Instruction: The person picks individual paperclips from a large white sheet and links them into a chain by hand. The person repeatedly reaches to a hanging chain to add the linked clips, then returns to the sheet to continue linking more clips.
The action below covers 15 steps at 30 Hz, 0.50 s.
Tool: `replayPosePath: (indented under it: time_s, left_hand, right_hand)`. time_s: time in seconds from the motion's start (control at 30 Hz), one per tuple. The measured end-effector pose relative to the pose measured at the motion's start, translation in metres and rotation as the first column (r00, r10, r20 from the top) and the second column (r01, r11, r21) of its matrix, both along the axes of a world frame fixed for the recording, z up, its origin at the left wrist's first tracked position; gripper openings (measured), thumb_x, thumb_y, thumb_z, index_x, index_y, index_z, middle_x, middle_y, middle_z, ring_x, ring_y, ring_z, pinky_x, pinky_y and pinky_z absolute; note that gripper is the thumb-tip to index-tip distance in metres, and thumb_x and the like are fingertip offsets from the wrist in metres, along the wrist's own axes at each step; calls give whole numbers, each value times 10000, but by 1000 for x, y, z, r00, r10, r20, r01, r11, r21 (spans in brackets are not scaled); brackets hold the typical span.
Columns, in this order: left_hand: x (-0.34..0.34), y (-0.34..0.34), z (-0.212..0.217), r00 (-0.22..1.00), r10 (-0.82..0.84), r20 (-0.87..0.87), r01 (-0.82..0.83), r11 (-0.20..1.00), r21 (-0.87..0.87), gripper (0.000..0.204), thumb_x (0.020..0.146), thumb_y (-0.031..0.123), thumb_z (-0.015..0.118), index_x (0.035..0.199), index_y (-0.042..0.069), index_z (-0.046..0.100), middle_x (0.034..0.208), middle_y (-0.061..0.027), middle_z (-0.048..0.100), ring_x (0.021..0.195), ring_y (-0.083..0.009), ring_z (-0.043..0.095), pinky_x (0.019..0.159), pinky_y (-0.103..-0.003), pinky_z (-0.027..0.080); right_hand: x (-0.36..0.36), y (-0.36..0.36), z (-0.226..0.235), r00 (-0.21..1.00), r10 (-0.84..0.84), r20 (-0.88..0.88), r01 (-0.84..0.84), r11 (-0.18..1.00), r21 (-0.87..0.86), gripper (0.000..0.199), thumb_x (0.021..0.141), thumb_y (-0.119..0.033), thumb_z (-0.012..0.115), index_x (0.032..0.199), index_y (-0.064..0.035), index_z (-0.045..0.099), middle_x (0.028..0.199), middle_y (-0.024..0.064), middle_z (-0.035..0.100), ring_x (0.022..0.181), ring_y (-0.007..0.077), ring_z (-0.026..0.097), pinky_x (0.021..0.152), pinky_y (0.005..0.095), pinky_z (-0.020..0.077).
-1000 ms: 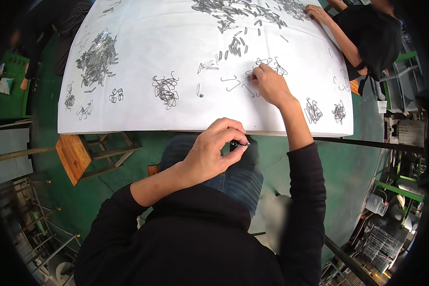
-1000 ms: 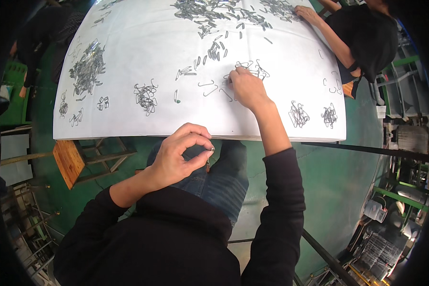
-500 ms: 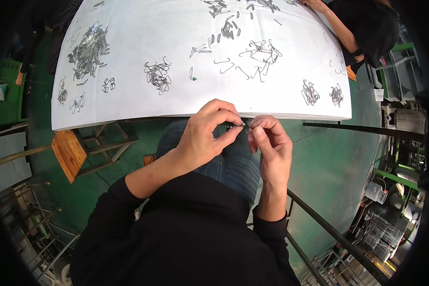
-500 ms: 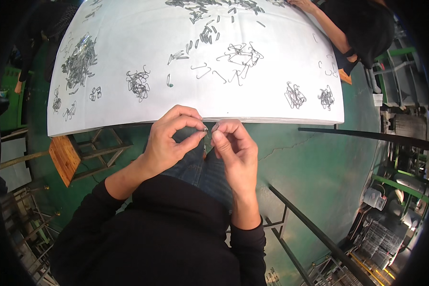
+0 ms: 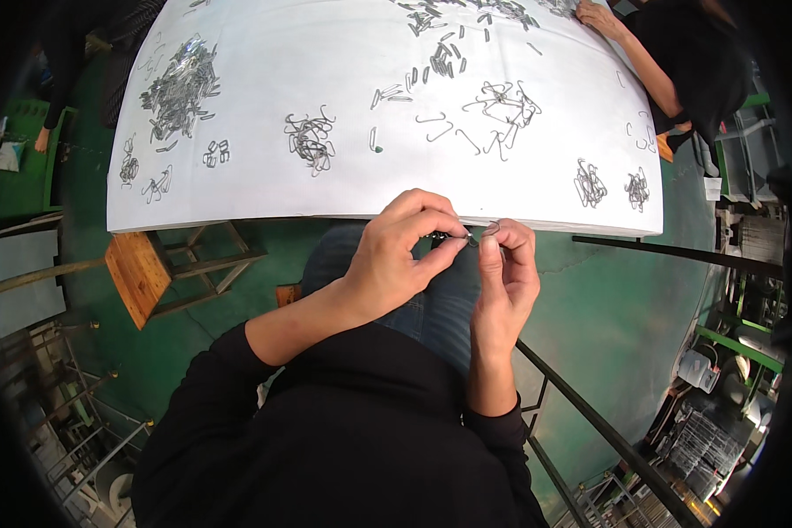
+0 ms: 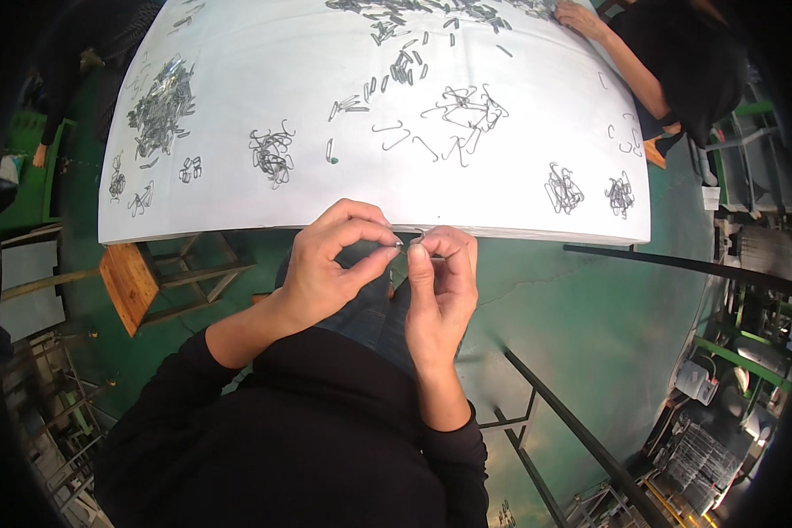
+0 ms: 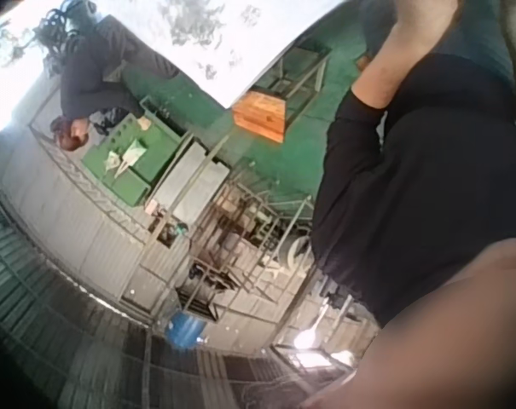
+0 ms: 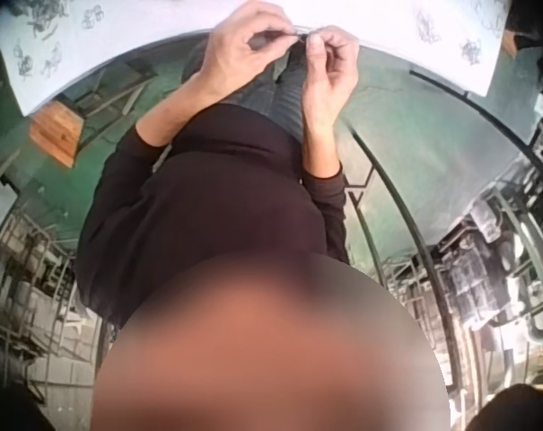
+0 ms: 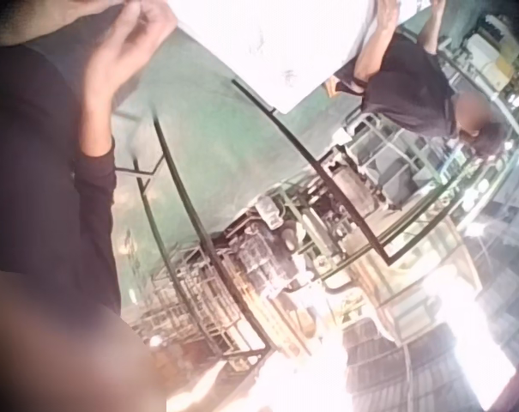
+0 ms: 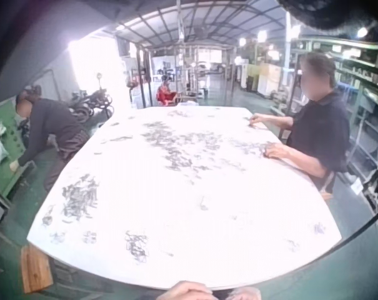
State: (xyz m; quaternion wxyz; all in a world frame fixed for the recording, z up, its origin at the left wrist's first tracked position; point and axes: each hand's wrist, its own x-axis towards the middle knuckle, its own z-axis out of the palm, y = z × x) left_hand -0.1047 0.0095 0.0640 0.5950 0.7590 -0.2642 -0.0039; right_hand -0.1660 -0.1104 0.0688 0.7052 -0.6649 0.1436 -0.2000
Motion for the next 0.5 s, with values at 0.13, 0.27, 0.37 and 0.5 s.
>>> replayPosePath:
  time_s: [0.13, 0.27, 0.37, 0.5]
  left_hand:
    - [2, 0, -2, 1000, -12, 23, 12, 1000, 23, 179, 708, -26, 711, 863, 32, 643, 940, -66, 602, 811, -177, 623, 694, -269, 499]
    - [1, -3, -5, 999, -40, -12, 40, 999, -28, 161, 719, 13, 705, 859, 38, 630, 929, -61, 592, 835, -221, 590, 705, -310, 487]
    - [16, 4, -15, 998, -29, 61, 27, 999, 28, 166, 731, 48, 711, 874, 32, 628, 954, -84, 608, 860, -259, 592, 744, -348, 487]
    - [76, 30, -39, 952, 287, 105, -305, 883, 358, 126, 808, 119, 654, 891, 25, 641, 851, -130, 631, 800, -299, 605, 703, -385, 477]
  right_hand:
    - [0, 3, -4, 999, -40, 6, 40, 998, 52, 53, 908, -60, 556, 931, -16, 539, 1034, 42, 478, 910, 110, 456, 822, 238, 377]
    - [3, 7, -11, 988, -73, 134, 79, 996, -41, 50, 907, -59, 552, 928, -17, 534, 1029, 72, 446, 895, 126, 460, 766, 250, 412]
    - [0, 5, -13, 985, -88, 145, 103, 990, -98, 52, 903, -60, 558, 926, -18, 537, 1029, 80, 445, 918, 140, 457, 782, 261, 407]
    - [-1, 2, -14, 986, -100, 135, 115, 987, -109, 59, 897, -65, 571, 917, -20, 540, 1029, 85, 447, 915, 145, 458, 775, 257, 406]
